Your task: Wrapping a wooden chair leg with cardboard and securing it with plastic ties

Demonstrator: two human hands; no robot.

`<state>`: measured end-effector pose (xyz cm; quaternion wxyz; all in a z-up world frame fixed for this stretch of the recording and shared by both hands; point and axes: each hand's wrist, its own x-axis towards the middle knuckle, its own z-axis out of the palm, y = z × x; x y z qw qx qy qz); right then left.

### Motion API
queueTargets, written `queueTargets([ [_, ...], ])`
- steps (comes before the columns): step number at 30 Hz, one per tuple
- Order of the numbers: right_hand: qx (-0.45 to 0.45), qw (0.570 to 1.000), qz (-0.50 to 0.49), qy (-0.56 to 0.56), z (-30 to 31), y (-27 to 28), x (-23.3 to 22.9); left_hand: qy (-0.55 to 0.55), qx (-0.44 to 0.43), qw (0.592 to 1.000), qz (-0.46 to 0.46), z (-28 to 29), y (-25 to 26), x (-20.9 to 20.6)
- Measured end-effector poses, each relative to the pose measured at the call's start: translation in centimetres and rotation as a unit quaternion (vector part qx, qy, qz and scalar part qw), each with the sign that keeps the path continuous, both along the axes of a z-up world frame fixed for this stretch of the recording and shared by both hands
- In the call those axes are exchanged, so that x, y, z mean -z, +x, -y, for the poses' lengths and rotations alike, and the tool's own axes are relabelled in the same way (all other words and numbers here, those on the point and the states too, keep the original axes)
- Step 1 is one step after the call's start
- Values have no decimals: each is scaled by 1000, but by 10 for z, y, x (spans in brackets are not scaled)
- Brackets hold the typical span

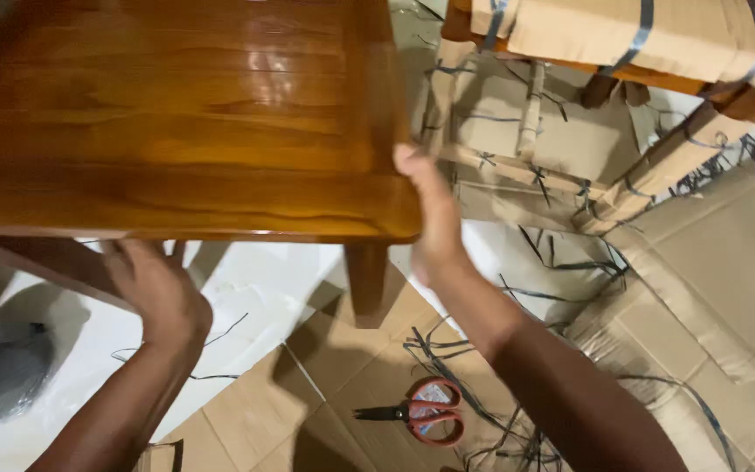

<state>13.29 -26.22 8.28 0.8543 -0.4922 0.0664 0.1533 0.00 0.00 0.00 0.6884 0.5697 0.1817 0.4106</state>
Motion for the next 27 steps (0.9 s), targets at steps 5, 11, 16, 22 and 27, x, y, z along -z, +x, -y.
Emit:
queueTargets([
  [5,-44,996,75,35,-4,-17,-2,62,-21,996,-56,22,-9,-10],
  [11,-57,994,76,-52,6,-30,-14,162,54,960,-220,97,-25,0],
  [16,-119,965,136,-189,25,-39,5,105,212,947,-217,140,-40,59],
  [22,-211,874,248,-360,82,-66,25,141,374,871,-286,200,-29,62],
  [27,-245,889,126,-366,159,-89,59,144,456,848,-227,256,-2,65],
])
